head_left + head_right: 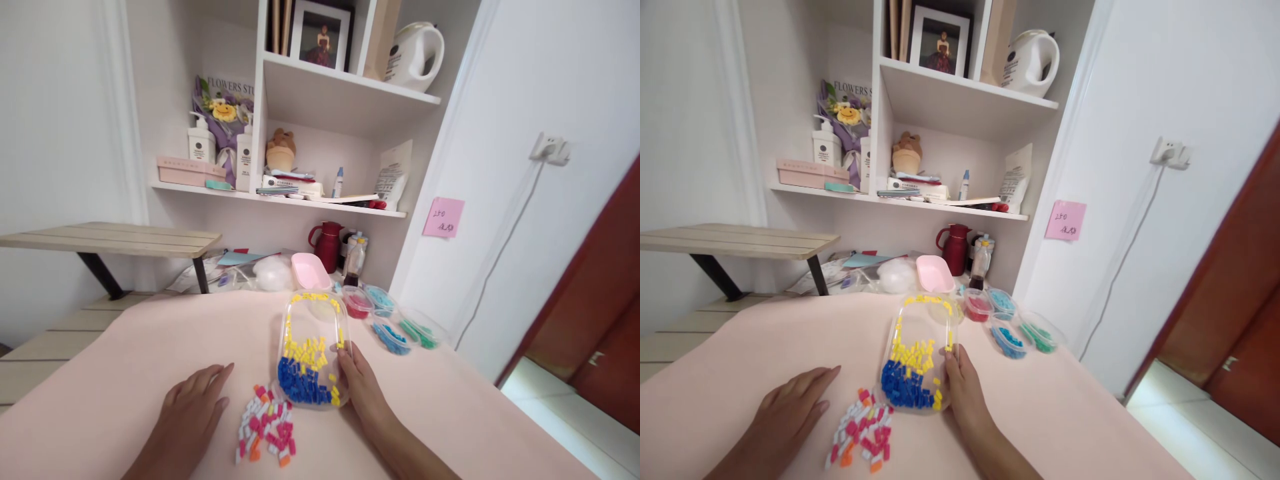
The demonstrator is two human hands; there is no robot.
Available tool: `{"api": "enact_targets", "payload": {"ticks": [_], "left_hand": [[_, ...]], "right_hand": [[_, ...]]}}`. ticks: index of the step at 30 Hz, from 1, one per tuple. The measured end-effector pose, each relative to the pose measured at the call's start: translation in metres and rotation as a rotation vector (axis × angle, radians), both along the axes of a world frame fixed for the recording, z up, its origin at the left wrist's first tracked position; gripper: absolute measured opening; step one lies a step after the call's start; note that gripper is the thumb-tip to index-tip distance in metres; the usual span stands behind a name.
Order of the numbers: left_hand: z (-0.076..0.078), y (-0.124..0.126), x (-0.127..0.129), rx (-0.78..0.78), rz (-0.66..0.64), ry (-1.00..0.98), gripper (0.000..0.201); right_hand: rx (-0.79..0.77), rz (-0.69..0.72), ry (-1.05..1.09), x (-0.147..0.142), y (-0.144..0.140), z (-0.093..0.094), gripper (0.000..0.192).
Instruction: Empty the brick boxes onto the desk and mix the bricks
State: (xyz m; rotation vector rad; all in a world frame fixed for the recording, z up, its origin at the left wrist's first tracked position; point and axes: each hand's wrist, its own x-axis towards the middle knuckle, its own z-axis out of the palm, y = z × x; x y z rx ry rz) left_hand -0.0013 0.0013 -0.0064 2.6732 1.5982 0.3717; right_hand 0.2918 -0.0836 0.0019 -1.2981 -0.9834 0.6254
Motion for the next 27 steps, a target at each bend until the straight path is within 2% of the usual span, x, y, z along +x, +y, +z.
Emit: {"api": "enact_targets", "payload": {"ticks": [5, 11, 14, 23, 27], "left_hand": [[0.001, -0.001, 0.001, 0.008, -0.004, 0.004, 0.053], [0.018, -0.010, 0.005, -0.063, 0.002, 0.013, 0.052], [0.020, -0.011, 0.005, -0.081, 0.006, 0.022, 0.052], [-0.006, 0.000, -0.001, 0.030, -0.046, -0.065, 0.052], [-0.010, 0.000, 0.000, 0.036, -0.049, -0.084, 0.052]], "right_hand": [[-0.044, 0.001, -0.019, 0.002, 0.000, 0.000, 0.042], [-0.046, -0.035, -0.118, -0.002, -0.005, 0.007, 0.041], [-0.024, -0.055, -0.156, -0.001, -0.005, 0.006, 0.040], [0.053, -0.167, -0.236, 0.002, -0.002, 0.004, 0.032], [0.032, -0.165, -0.311, 0.000, -0.003, 0.004, 0.031]]}}
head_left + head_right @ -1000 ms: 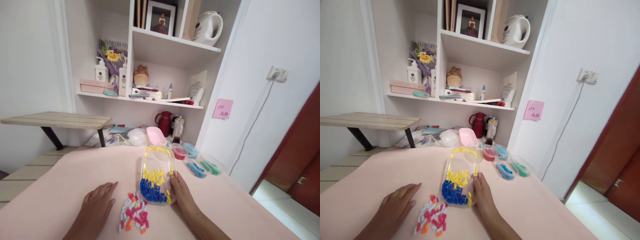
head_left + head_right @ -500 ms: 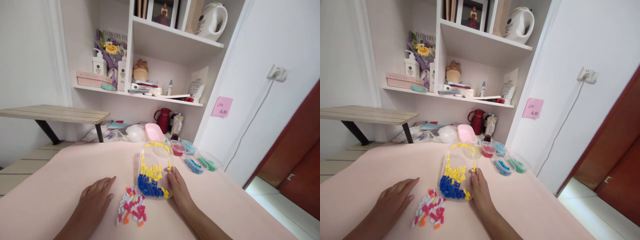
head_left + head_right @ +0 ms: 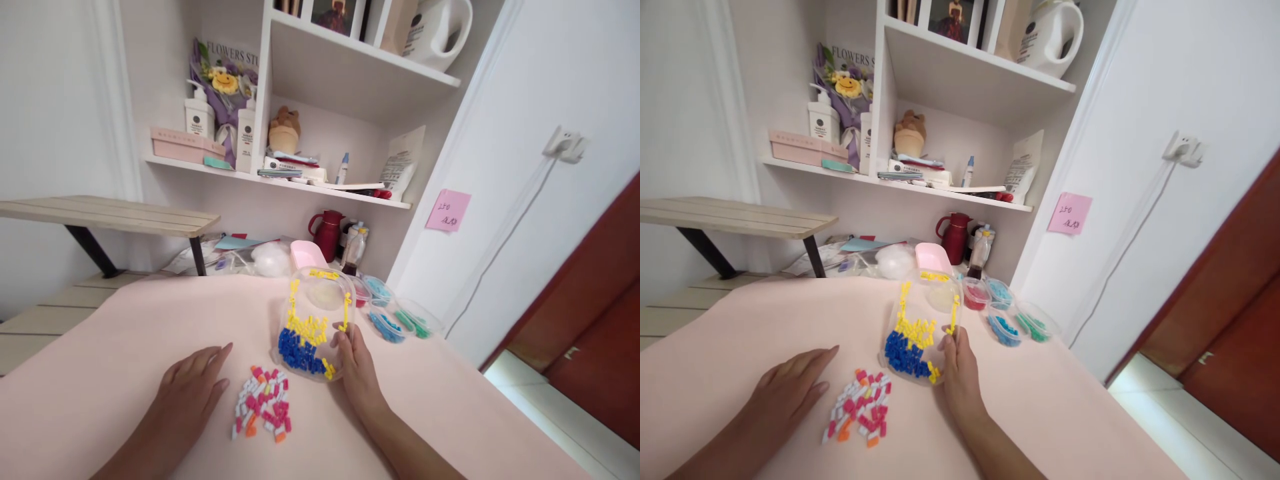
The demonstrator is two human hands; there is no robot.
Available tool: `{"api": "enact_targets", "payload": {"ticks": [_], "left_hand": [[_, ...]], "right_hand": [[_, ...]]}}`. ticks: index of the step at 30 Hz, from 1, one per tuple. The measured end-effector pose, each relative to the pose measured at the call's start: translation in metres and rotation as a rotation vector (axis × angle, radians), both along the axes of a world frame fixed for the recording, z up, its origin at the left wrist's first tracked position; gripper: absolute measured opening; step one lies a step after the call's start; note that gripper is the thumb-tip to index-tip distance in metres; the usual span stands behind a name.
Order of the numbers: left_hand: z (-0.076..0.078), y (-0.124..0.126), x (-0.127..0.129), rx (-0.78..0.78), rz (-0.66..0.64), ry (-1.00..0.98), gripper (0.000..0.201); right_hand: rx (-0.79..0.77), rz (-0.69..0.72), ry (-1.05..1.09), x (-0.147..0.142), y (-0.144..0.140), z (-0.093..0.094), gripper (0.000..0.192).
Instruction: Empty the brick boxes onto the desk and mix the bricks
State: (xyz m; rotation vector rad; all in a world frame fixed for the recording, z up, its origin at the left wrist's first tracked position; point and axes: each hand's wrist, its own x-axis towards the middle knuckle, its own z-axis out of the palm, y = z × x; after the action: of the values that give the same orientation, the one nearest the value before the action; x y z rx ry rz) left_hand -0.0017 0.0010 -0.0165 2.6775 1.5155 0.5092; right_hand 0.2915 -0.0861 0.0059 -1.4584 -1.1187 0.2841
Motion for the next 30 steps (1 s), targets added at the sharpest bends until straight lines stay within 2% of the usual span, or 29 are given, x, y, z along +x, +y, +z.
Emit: {"api": "enact_targets", "payload": {"ticks": [7, 16, 24, 30], "left_hand": [[0.006, -0.005, 0.001, -0.025, -0.028, -0.039, 0.052], [0.004, -0.011, 0.005, -0.035, -0.051, -0.105, 0.054], [0.011, -0.017, 0.007, -0.067, -0.092, -0.119, 0.054], [0.008, -0.020, 0.009, -0.062, -0.130, -0.121, 0.054]], "right_hand": [[-0.030, 0.053, -0.035, -0.010, -0.005, 0.005, 0.033], [-0.053, 0.088, -0.032, -0.011, -0.007, 0.006, 0.035], [-0.054, 0.083, -0.192, -0.014, -0.014, 0.013, 0.033], [-0.057, 0.118, -0.252, -0.017, -0.020, 0.014, 0.034]]}}
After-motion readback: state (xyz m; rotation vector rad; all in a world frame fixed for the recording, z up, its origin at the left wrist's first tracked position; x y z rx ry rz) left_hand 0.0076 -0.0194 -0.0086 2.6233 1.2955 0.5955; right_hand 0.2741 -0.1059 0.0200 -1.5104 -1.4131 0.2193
